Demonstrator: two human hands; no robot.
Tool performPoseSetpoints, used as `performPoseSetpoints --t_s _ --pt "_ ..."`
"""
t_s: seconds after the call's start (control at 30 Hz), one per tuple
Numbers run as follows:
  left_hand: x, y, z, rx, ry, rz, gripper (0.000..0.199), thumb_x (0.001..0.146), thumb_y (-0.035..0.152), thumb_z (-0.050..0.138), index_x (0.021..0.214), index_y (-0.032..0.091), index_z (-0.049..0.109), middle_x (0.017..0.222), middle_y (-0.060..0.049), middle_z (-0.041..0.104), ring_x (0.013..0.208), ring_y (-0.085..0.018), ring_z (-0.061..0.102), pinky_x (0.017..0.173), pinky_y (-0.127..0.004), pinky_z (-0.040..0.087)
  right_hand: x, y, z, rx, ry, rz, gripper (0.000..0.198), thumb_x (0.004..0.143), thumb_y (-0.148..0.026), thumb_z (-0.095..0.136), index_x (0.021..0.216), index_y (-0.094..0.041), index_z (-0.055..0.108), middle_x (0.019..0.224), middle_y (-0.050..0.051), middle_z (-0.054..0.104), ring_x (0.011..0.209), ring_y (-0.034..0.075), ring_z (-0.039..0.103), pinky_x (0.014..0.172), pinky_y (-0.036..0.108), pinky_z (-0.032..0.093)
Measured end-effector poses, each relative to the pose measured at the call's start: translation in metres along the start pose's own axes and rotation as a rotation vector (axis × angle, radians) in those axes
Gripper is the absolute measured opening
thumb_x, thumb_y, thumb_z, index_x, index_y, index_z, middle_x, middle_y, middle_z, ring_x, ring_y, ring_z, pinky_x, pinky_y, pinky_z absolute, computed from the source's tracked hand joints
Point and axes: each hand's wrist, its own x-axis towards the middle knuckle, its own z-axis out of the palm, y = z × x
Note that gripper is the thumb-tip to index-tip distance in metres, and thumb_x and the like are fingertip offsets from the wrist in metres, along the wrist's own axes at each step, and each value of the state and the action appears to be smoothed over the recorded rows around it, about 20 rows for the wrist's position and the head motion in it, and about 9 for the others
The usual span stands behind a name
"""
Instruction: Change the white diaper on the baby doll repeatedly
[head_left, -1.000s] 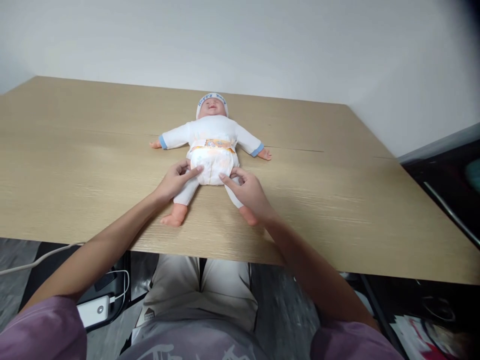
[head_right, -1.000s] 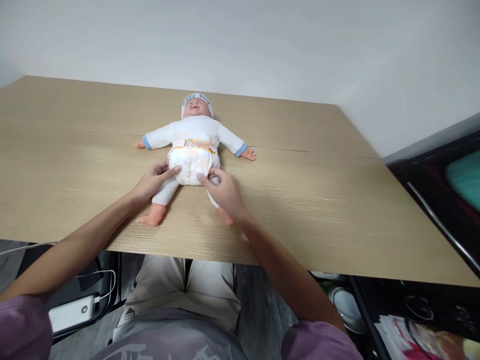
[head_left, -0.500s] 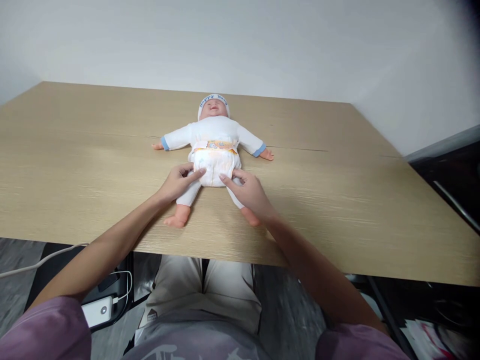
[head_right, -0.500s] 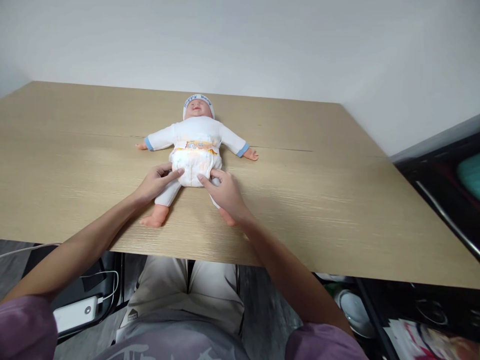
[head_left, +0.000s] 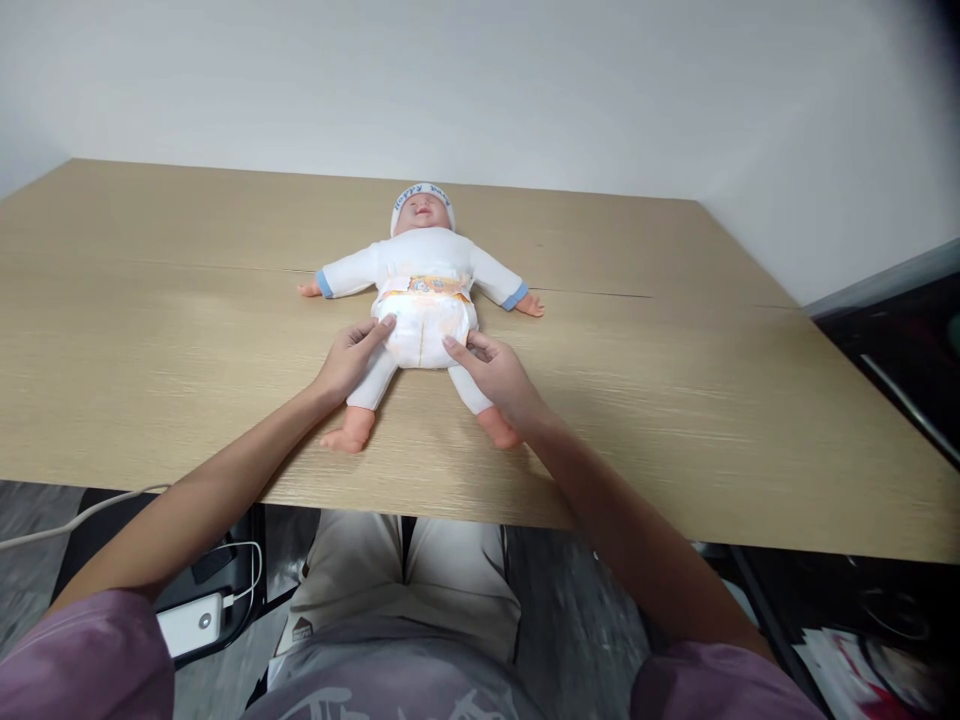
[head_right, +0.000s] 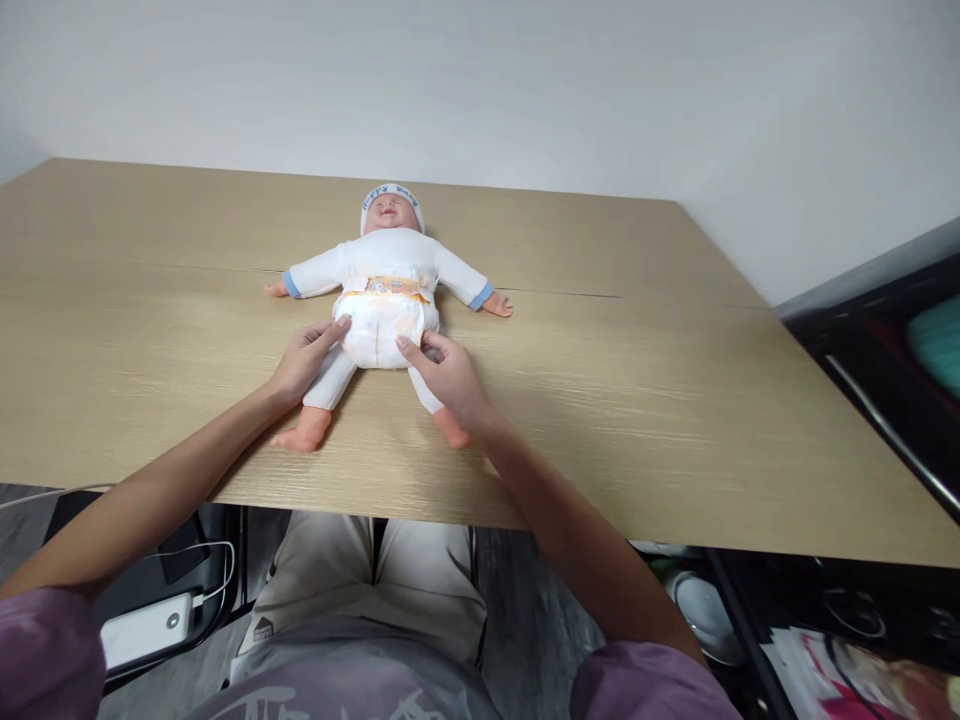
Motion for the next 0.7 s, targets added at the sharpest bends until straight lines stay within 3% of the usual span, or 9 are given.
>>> performPoseSetpoints --t_s 0.2,0.4,0.6,0.7 --pt "-0.004 0.006 0.001 0.115 0.053 0.086 0.062 0.095 0.080 0.083 0.079 0.021 0.074 0.080 -0.003 0.070 0.081 -0.022 0.063 0.074 -0.036 0.048 -0.003 -0.004 -0.001 -0.107 0.018 -0.024 0.052 0.094 -0.073 0.083 0.111 -0.024 0.084 0.122 0.008 0.088 0.123 0.033 0.078 0.110 0.046 0.062" --pt "-0.006 0.011 0.004 0.261 -0.030 0.157 0.048 0.097 0.067 0.087 0.093 0.019 0.083 0.099 -0.006 0.080 0.095 -0.024 0.067 0.088 -0.038 0.051 -0.003 -0.003 0.001 -0.268 0.038 -0.036 0.053 0.090 -0.075 0.086 0.096 -0.023 0.083 0.097 0.004 0.083 0.098 0.029 0.074 0.091 0.039 0.059" --pt "-0.002 0.009 0.003 0.161 -0.075 0.104 0.047 0.093 0.063 0.091 0.104 0.018 0.088 0.118 -0.011 0.085 0.109 -0.028 0.072 0.101 -0.041 0.054 0.003 0.002 0.001 -0.089 -0.003 -0.007 0.055 0.087 -0.074 0.091 0.110 -0.024 0.086 0.123 0.009 0.089 0.121 0.033 0.079 0.115 0.049 0.060" --pt "-0.002 0.009 0.003 0.097 -0.057 0.055 0.049 0.090 0.066 0.094 0.102 0.019 0.087 0.117 -0.009 0.085 0.111 -0.029 0.072 0.101 -0.040 0.055 0.002 0.000 0.002 -0.012 -0.013 0.024 0.057 0.083 -0.073 0.095 0.112 -0.024 0.087 0.127 0.010 0.089 0.130 0.034 0.078 0.123 0.053 0.058"
